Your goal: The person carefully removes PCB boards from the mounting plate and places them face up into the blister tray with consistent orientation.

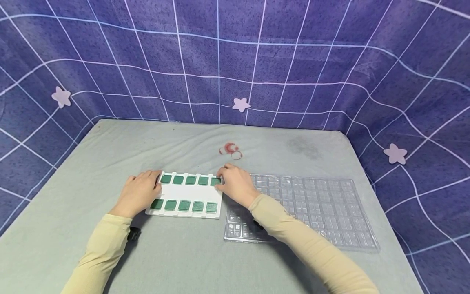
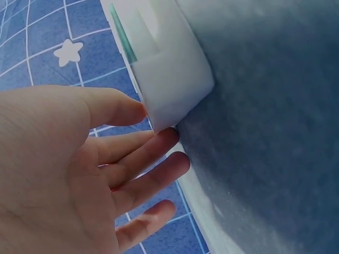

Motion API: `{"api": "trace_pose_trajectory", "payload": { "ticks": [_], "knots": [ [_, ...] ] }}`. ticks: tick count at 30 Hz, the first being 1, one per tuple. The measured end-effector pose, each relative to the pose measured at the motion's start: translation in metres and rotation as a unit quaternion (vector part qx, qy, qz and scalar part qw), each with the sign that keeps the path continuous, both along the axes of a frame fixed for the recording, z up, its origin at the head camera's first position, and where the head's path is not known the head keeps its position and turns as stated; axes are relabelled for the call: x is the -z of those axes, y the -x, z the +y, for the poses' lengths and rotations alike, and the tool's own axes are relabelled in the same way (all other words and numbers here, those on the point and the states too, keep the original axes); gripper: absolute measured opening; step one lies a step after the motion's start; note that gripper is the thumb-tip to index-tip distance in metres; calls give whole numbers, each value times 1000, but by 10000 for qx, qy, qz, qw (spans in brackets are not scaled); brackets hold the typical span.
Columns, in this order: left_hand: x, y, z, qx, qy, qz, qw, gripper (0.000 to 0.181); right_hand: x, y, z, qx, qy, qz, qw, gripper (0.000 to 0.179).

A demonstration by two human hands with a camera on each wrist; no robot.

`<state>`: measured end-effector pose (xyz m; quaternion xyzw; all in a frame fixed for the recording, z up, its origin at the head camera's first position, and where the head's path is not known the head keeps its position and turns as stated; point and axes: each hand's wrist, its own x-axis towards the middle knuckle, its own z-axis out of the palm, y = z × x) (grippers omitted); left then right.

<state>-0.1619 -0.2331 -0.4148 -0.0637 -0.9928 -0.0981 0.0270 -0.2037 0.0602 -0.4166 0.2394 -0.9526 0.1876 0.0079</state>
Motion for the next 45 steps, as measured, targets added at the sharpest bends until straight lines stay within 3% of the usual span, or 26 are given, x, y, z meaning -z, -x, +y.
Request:
{"api": "trace_pose_trajectory", "payload": {
  "ticks": [24, 45],
  "knots": [
    [-2, 2, 1, 52, 25, 35, 10000, 45, -11, 3, 4, -39, 79, 164, 9998, 31],
    [0, 1, -1, 69, 64, 38, 9999, 44, -11, 6, 35, 282, 281, 68, 9992, 32]
  ]
}}
